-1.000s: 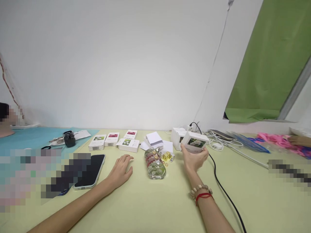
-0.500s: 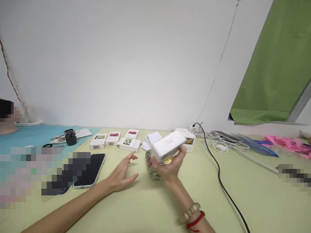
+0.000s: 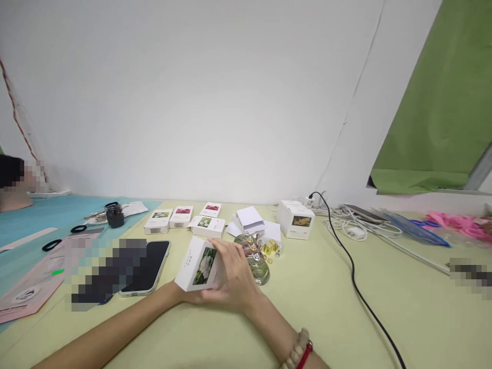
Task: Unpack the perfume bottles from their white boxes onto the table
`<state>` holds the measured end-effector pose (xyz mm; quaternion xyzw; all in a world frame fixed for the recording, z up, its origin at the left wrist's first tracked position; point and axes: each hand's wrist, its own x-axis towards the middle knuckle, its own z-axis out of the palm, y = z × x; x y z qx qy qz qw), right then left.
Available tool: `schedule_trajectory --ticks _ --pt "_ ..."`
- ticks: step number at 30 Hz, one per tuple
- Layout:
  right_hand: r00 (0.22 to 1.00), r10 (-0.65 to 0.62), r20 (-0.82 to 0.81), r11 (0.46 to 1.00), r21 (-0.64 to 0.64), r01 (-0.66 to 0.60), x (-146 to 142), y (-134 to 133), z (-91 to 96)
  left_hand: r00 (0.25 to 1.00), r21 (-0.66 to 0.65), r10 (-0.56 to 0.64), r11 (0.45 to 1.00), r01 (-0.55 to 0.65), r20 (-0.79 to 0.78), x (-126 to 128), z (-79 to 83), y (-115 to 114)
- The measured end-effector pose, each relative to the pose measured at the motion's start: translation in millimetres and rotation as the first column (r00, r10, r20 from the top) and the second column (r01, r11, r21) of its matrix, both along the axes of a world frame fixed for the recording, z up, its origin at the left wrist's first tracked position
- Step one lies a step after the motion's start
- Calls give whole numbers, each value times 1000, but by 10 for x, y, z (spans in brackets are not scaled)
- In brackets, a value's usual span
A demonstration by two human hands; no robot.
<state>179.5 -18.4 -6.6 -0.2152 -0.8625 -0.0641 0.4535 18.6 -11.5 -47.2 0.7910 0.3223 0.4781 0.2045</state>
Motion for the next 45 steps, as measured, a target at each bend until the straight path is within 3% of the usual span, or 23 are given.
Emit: schedule_trajectory --ticks 5,8,13,24,31,35,40,45 --pt "992 -88 -95 973 -220 65 -39 21 -67 972 -37 138 990 -133 190 4 48 6" --pt "987 -92 -135 948 -315 45 -49 19 -87 970 -59 146 989 -137 194 23 84 7" --pt "985 -49 -164 973 -231 10 -57 3 -87 982 -93 97 992 -83 164 36 138 -20" --pt "995 -101 0 988 -118 101 50 42 -7 996 48 70 997 -67 -52 -50 139 -36" --pt "985 -171 27 982 -76 172 70 53 -1 977 43 82 996 -75 -199 -50 147 -55" --pt "973 -229 8 973 -41 229 63 47 14 978 78 96 994 -82 -185 -54 115 1" --pt "975 -223 -23 968 115 224 60 46 61 995 151 23 989 -8 -100 -46 127 15" --pt "985 -172 -15 976 133 172 43 24 79 995 85 -35 996 43 -93 -26 154 -27"
